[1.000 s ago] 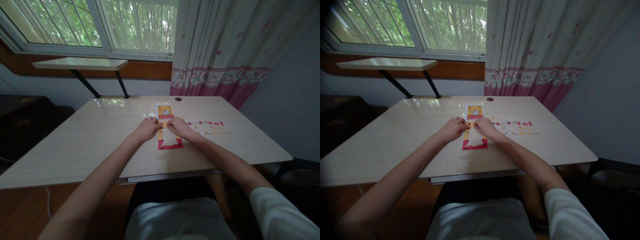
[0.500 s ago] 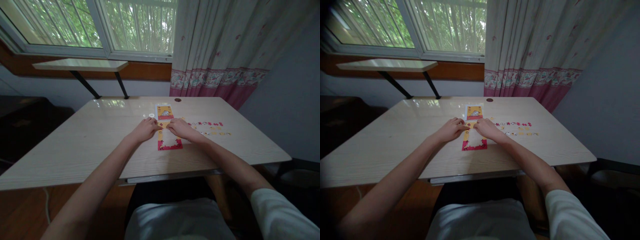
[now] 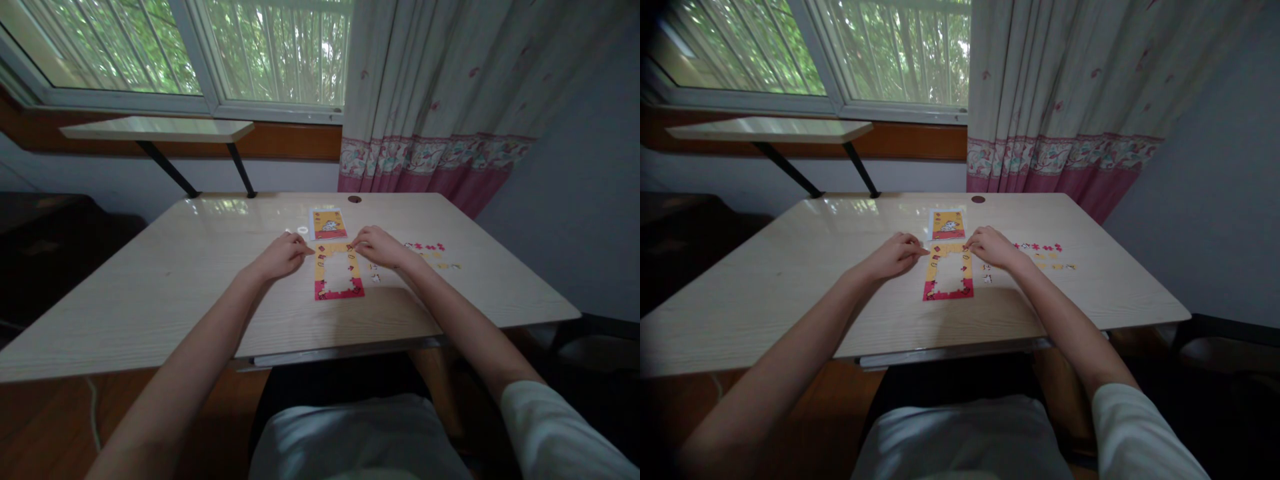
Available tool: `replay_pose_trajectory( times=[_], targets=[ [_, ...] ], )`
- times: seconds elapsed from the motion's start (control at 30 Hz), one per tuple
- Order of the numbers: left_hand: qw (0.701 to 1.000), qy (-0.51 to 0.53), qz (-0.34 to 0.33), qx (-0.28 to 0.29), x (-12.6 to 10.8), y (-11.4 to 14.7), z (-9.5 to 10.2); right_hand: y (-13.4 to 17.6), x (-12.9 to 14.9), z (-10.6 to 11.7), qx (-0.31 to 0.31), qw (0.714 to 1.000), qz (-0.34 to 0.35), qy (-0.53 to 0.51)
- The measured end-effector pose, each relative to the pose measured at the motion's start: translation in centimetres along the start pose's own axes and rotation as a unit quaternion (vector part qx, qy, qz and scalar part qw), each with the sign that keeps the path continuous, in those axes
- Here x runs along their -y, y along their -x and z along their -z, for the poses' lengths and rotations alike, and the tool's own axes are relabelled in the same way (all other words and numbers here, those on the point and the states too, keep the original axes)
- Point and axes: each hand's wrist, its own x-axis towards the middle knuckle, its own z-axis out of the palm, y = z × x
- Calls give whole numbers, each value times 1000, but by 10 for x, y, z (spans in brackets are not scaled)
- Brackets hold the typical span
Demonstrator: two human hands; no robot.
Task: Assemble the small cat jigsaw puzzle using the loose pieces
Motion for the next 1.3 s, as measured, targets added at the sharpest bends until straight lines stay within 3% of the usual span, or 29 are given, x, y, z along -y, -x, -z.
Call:
replay_pose_trajectory(
  times=[0.17, 0.43, 0.73, 0.9, 1.07, 1.17, 1.3],
  targets=[
    [999, 42, -11, -12, -6, -1, -1, 5, -14, 0, 19, 1000, 13, 17],
    [998, 52, -27, -3, -6, -1, -3, 3, -10, -6, 51, 998, 13, 16],
    [998, 50, -27, -8, -5, -1, -3, 3, -12, -3, 40, 999, 7, 1],
    [998, 49, -28, -23, -5, -1, -5, 12, -43, 19, -34, 997, -73, 11],
    [999, 29, -19, -24, -3, -1, -6, 24, -77, 36, -32, 980, -192, 50],
    [999, 29, -14, -21, -1, -1, -7, 24, -79, 32, -30, 974, -219, 43],
    [1000, 21, -17, -8, 0, -1, -7, 13, -64, 18, -10, 979, -204, 26]
  ],
)
